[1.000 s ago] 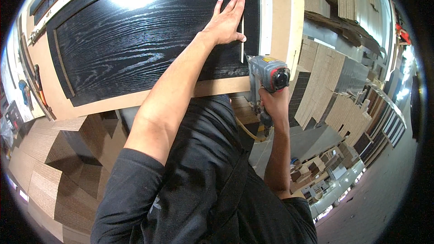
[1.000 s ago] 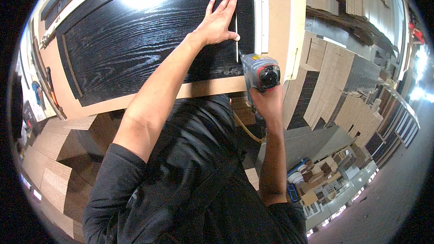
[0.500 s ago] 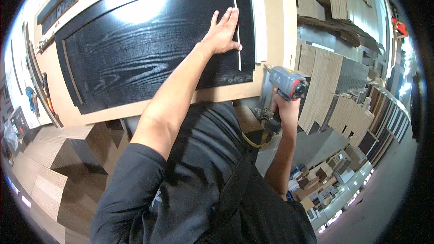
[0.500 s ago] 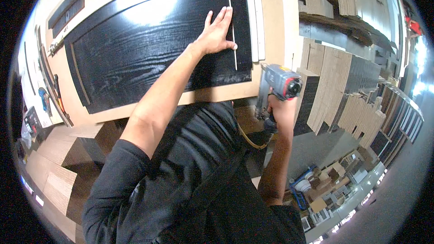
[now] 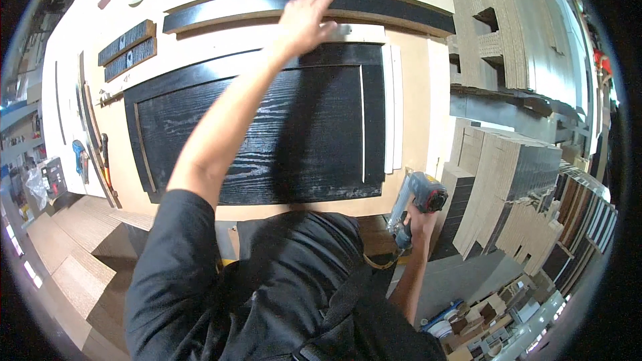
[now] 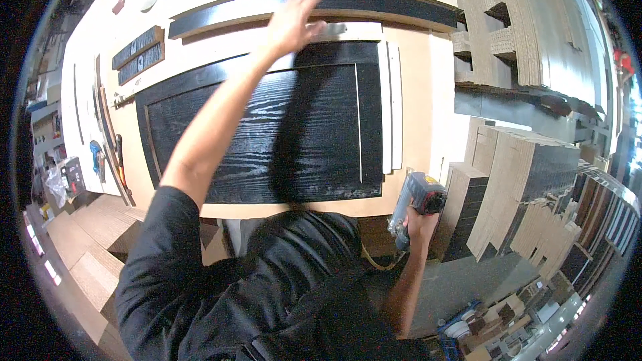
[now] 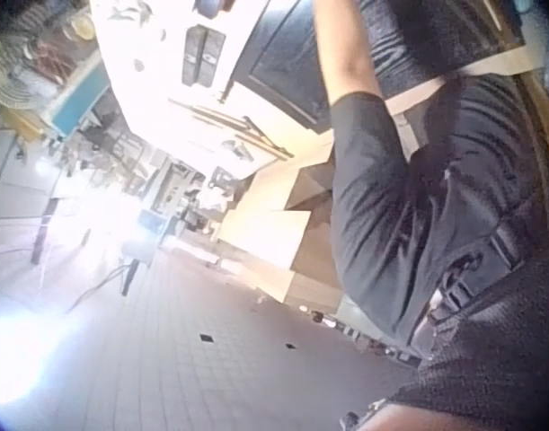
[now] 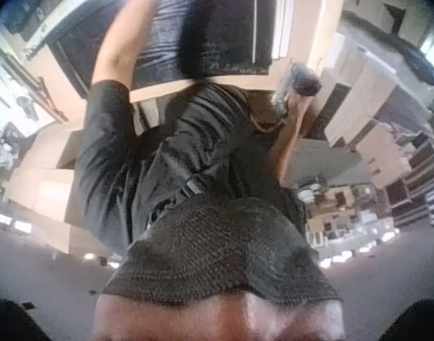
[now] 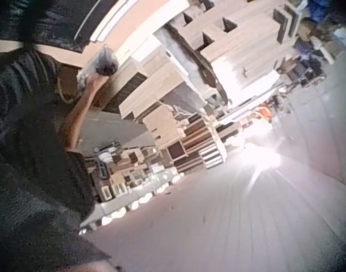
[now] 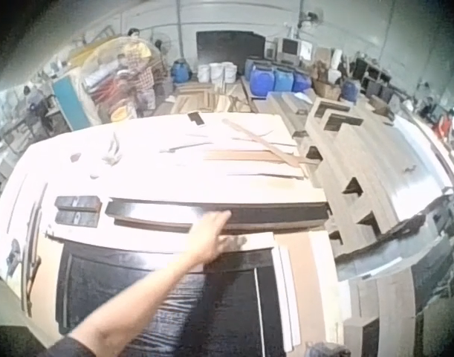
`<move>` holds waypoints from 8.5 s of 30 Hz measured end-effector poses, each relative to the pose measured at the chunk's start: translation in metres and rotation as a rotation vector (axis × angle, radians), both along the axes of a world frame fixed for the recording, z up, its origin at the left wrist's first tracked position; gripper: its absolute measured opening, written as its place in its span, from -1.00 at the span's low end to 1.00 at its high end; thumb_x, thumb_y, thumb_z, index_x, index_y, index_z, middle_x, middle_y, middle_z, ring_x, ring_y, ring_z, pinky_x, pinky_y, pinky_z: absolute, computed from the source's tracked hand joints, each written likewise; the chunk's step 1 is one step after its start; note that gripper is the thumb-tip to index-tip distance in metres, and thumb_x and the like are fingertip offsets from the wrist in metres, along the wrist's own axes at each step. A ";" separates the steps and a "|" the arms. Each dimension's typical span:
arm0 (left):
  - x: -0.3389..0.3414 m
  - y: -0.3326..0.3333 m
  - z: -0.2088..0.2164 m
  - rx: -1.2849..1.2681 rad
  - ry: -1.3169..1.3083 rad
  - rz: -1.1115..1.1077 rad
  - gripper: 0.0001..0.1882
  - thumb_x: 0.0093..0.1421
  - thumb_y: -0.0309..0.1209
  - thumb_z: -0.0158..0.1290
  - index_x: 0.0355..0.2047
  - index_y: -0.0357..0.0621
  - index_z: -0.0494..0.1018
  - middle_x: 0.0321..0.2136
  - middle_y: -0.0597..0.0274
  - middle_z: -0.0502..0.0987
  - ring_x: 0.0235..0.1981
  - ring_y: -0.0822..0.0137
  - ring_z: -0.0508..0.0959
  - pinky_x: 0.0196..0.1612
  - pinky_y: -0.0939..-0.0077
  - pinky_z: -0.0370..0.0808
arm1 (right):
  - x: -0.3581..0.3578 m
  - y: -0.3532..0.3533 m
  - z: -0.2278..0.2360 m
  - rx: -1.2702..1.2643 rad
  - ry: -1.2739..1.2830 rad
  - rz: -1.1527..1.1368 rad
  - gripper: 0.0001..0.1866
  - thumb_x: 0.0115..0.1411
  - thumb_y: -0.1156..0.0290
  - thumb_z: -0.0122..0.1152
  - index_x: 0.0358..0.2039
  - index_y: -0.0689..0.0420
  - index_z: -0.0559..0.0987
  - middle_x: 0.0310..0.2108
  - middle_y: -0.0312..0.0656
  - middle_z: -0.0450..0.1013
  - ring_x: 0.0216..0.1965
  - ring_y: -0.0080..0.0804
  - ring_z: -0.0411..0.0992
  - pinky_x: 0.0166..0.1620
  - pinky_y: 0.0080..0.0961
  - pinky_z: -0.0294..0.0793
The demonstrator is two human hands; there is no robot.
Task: The person attaches trim pieces to a wooden panel using a nail gun, carries and places the assembled panel onto a stack, and then moves another wooden panel onto the workbench by hand.
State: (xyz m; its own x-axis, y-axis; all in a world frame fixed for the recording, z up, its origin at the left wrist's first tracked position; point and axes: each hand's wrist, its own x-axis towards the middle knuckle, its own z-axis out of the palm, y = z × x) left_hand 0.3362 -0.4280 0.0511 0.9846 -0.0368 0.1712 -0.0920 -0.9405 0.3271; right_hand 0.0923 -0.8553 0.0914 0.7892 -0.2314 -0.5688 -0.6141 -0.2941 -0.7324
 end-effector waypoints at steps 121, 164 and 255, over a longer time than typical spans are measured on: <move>-0.341 -0.093 -0.013 -0.206 0.198 -0.264 -0.36 0.06 -0.08 0.18 0.15 0.06 0.35 0.21 0.03 0.24 0.25 0.04 0.21 0.27 0.01 0.08 | -0.039 0.059 -0.100 -0.213 -0.148 -0.044 -0.65 -0.03 0.48 0.42 -0.19 0.29 0.62 -0.32 -0.10 0.60 -0.33 -0.44 0.55 -0.15 -0.54 0.51; -0.328 -0.127 -0.039 -0.149 0.184 -0.424 -0.60 0.19 -0.19 0.05 0.07 0.22 0.46 0.13 0.27 0.38 0.19 0.23 0.30 0.30 0.01 0.08 | -0.033 0.029 0.024 -0.172 -0.042 0.422 -0.92 -0.06 0.58 0.18 -0.55 0.20 0.44 -0.69 -0.33 0.36 -0.73 -0.59 0.33 -0.66 -0.58 0.30; -0.449 0.076 -0.037 -0.108 0.263 -0.125 -0.36 0.05 0.01 0.17 0.08 -0.01 0.36 0.26 0.15 0.19 0.31 0.17 0.12 0.35 0.01 -0.04 | -0.115 0.224 0.037 -0.321 0.165 0.689 -0.64 -0.14 0.45 0.31 -0.27 0.31 0.55 -0.36 -0.03 0.57 -0.27 -0.27 0.56 -0.15 -0.36 0.50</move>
